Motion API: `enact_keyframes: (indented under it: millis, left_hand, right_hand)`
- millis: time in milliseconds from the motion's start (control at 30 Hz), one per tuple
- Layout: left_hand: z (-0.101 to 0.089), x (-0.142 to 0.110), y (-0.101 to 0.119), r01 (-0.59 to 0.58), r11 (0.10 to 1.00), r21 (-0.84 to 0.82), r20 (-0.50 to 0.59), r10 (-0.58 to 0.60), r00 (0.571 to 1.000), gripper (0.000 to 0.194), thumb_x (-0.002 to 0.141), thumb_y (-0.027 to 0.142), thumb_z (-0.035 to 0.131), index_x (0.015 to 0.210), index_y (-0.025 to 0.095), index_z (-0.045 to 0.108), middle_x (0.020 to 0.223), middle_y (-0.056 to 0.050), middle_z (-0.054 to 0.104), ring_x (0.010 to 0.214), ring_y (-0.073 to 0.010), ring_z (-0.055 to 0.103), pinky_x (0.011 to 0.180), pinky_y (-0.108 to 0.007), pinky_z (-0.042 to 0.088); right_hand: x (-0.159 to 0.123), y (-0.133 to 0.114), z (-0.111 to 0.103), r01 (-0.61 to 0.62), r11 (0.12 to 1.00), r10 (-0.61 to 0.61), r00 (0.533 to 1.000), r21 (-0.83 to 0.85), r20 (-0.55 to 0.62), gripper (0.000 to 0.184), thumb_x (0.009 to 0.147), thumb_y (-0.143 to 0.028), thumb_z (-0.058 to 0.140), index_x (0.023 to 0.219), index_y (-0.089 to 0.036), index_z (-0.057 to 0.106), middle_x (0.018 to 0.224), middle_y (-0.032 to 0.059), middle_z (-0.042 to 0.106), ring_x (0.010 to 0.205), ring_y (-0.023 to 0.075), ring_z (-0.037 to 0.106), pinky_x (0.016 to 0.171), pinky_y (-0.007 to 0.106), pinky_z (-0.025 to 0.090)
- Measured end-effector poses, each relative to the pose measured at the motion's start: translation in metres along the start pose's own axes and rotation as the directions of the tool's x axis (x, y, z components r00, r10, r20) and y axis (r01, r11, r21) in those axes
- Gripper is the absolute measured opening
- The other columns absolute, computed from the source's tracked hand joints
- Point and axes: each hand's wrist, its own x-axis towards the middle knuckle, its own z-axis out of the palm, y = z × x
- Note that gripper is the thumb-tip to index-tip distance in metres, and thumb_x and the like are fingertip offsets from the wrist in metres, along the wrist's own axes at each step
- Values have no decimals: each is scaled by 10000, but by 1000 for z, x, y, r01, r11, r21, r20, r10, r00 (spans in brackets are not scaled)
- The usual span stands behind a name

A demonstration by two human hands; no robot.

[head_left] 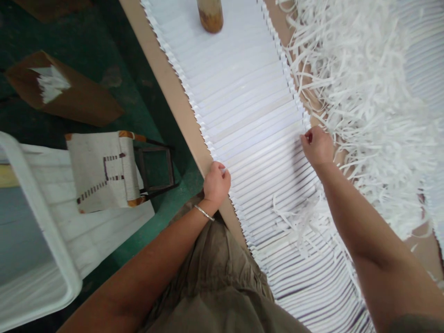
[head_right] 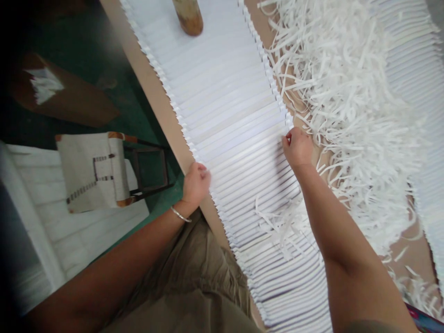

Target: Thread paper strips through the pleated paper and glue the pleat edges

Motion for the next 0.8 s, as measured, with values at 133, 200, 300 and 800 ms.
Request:
enact_keyframes:
  millis: [133,200,300,800]
  left_hand:
    - [9,-28,-2,-204,977,-57,163,211,964,142,960,188,517,1028,199,642,916,-58,702,892,-208,679,847,-313,504]
    - [22,-50,5,-339,924,-174,281,377,883,132,969,239,543,959,209,671,992,-68,705,929,-201,681,854,-305,516]
    - [41,-82,23,-419,854,-308,374,514,772,133,934,338,661,1001,233,710,1010,-66,714,895,-203,687,804,-301,526]
    - [-59,-20,-26,-199,919,-339,191,275,942,308,919,382,520,726,186,660,594,3,616,591,-147,569,623,-243,447]
  right_hand:
    - [-82,-2,-22,134,948,-267,828,288,493,317,897,-486,607,756,-209,667,733,32,644,668,164,552,663,287,407]
    - [-126,-5,-25,117,900,-371,709,419,600,334,891,-523,638,788,-214,713,775,36,659,690,161,576,677,282,439]
    - [-176,-11,-18,116,870,-407,716,479,566,308,897,-509,663,929,-217,757,863,67,673,786,195,619,747,321,486]
    - [-205,-4,-23,-30,807,-328,807,590,490,559,979,-662,496,678,-216,650,770,45,606,714,183,581,693,332,480]
